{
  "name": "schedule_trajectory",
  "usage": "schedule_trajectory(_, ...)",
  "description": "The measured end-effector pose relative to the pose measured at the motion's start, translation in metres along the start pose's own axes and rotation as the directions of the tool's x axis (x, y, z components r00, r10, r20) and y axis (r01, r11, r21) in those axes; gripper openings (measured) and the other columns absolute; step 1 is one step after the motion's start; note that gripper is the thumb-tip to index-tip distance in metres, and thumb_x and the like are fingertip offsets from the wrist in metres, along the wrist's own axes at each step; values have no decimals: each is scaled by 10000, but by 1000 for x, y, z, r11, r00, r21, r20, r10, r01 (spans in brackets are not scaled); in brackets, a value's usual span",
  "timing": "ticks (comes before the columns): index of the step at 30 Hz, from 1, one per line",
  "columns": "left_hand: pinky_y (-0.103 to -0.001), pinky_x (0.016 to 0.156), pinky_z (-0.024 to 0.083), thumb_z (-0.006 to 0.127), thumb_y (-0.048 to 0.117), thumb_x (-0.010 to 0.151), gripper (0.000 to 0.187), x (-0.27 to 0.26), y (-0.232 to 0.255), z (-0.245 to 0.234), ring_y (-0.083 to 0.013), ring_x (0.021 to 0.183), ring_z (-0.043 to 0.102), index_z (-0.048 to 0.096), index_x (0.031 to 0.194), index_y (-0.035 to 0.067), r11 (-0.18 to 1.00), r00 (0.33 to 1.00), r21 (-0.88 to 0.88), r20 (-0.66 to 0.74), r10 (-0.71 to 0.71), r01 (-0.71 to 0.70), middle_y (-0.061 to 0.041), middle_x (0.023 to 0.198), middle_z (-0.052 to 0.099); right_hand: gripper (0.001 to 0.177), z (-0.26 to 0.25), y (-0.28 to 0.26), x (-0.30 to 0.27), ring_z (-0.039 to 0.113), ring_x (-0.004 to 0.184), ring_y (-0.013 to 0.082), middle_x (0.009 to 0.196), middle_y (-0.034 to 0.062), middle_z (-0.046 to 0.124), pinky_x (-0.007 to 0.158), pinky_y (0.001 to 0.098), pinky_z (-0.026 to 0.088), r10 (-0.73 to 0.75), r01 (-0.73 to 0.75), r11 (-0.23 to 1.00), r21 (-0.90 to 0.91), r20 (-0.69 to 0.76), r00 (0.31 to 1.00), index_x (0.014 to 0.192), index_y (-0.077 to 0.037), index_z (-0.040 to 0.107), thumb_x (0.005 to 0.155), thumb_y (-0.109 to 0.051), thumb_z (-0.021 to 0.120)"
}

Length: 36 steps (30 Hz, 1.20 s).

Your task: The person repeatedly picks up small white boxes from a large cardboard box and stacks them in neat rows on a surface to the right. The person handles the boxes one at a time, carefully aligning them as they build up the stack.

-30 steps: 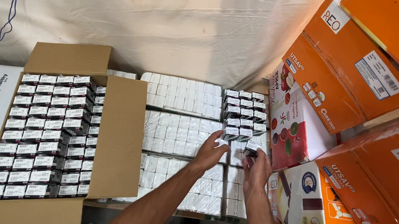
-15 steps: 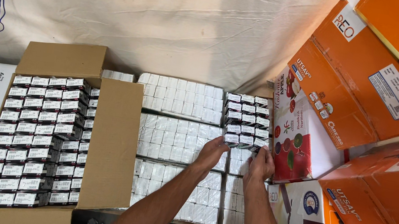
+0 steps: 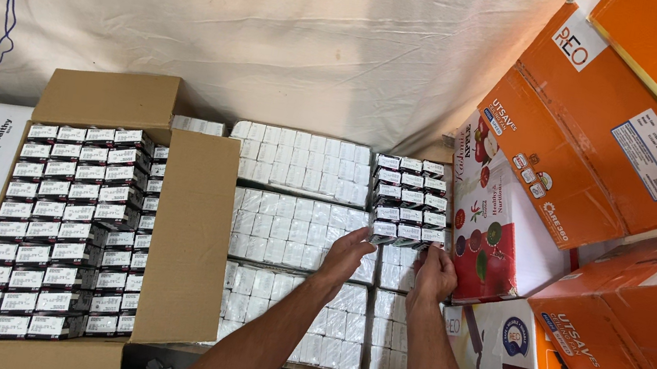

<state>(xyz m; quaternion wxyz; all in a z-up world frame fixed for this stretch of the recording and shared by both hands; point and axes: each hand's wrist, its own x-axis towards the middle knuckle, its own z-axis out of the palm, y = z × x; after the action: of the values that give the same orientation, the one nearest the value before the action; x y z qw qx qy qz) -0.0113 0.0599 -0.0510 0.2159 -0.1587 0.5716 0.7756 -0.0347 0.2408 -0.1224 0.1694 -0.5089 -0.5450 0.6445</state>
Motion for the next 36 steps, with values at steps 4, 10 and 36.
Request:
schedule_trajectory(4, -612, 1184, 278, 692, 298, 902, 785, -7, 0, -15, -414, 1517, 286, 385, 1592, 86, 1000, 1000, 15, -4, 22, -22, -199, 1636, 357, 247, -1, -2, -20, 684, 649, 166, 784, 109, 696, 561, 245, 630, 21, -22, 998, 56, 28, 999, 1074, -172, 738, 870, -299, 794)
schedule_trajectory(10, -577, 1206, 280, 690, 242, 924, 675, -25, 5, -44, -422, 1492, 318, 475, 1549, 104, 985, 989, 87, -6, 148, -147, -225, 1577, 434, 223, -12, -1, -61, 688, 680, 98, 827, 42, 713, 529, 216, 574, -83, 83, 997, 2, 36, 996, 1074, -184, 725, 854, -220, 743)
schedule_trajectory(36, -267, 715, 617, 606, 68, 885, 232, -220, 85, -242, -175, 856, 742, 735, 1078, 49, 895, 803, -211, -554, 222, -393, -99, 1011, 756, 244, 59, 2, -366, 695, 991, 164, 1088, 103, 742, 876, 327, 569, -200, 441, 897, 18, 907, 370, 1207, -98, 713, 973, -141, 659)
